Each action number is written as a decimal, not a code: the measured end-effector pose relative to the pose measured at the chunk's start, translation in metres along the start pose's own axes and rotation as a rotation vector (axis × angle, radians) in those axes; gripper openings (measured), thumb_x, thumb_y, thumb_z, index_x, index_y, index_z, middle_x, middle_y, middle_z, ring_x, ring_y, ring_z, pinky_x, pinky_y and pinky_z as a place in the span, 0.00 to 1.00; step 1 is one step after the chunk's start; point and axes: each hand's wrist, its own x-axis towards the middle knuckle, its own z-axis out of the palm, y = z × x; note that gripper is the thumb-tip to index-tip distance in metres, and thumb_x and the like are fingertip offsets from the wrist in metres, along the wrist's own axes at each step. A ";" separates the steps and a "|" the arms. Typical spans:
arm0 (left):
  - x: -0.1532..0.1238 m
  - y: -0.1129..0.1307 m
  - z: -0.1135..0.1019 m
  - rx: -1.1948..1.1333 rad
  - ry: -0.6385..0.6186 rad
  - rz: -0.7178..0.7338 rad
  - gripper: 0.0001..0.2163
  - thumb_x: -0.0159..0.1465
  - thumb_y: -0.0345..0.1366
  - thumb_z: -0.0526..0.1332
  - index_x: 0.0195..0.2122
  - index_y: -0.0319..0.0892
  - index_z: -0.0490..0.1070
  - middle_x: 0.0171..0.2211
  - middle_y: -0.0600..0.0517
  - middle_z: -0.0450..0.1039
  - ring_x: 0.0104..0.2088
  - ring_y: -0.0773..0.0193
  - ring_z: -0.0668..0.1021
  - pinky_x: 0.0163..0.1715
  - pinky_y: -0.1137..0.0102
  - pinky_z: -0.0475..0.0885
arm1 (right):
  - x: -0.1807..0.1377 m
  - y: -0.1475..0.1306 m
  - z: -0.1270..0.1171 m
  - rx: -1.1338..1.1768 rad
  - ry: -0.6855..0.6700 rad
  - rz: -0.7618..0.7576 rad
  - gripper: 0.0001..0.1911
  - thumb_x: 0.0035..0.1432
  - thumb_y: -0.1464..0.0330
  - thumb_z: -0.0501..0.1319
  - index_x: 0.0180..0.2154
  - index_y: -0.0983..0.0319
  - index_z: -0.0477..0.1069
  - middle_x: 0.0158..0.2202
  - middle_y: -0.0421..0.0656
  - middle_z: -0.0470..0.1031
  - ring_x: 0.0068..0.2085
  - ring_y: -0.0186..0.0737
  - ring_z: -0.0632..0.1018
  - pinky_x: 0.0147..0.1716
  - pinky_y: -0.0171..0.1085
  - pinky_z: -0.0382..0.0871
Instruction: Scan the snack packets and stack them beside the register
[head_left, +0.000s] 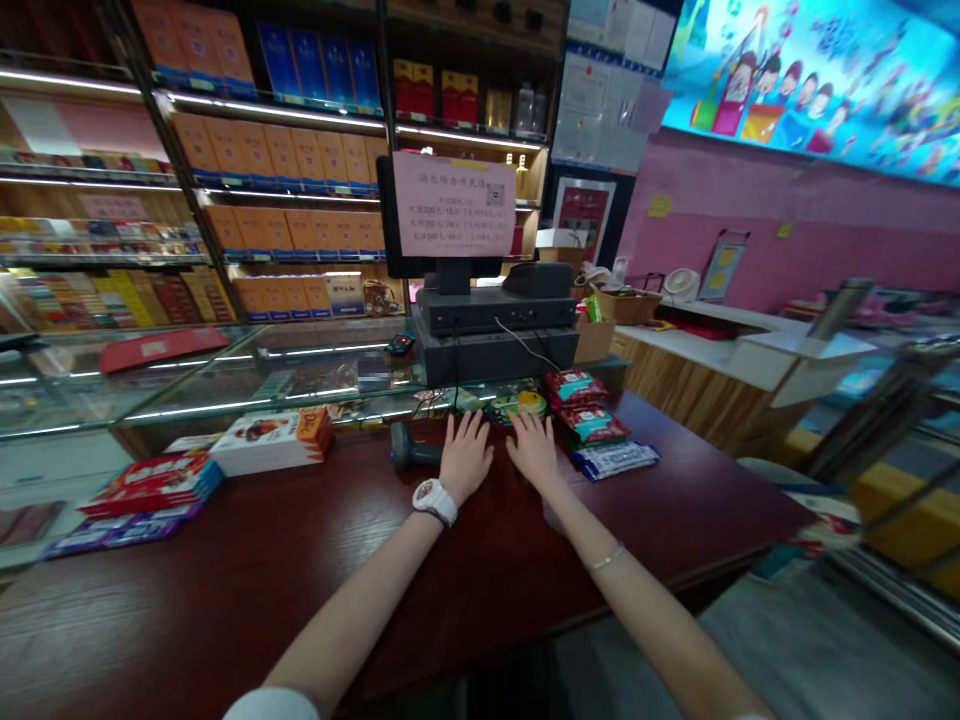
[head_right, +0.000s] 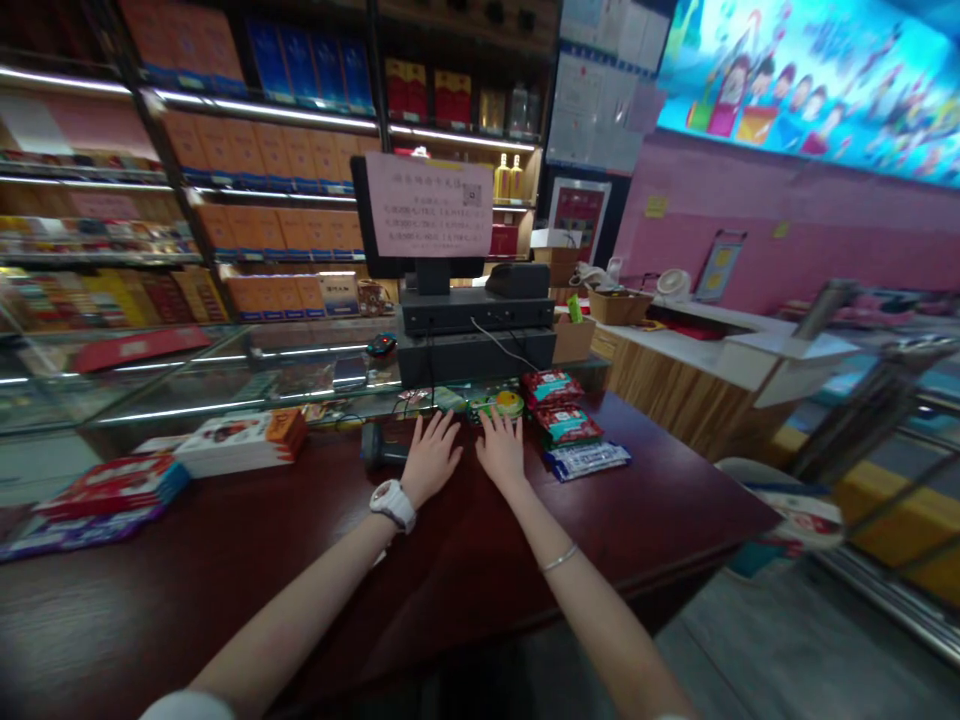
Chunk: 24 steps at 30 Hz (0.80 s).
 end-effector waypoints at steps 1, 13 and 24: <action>-0.006 -0.007 -0.006 0.004 0.009 -0.010 0.20 0.68 0.39 0.51 0.59 0.42 0.66 0.66 0.46 0.60 0.67 0.52 0.61 0.69 0.48 0.50 | -0.002 -0.008 -0.002 0.011 0.005 -0.020 0.28 0.61 0.70 0.53 0.63 0.62 0.62 0.66 0.49 0.61 0.64 0.54 0.64 0.65 0.58 0.47; -0.091 -0.099 -0.062 0.052 0.096 -0.157 0.17 0.68 0.35 0.51 0.57 0.42 0.66 0.64 0.45 0.64 0.65 0.53 0.64 0.68 0.48 0.49 | -0.018 -0.127 -0.021 0.222 -0.006 -0.287 0.27 0.61 0.69 0.53 0.63 0.61 0.63 0.66 0.47 0.61 0.64 0.51 0.64 0.67 0.55 0.46; -0.163 -0.200 -0.102 0.164 0.217 -0.433 0.17 0.66 0.33 0.51 0.55 0.42 0.67 0.59 0.43 0.69 0.60 0.52 0.70 0.67 0.48 0.53 | -0.025 -0.244 0.001 0.420 -0.121 -0.516 0.27 0.61 0.70 0.54 0.62 0.62 0.63 0.66 0.49 0.61 0.65 0.47 0.63 0.67 0.53 0.47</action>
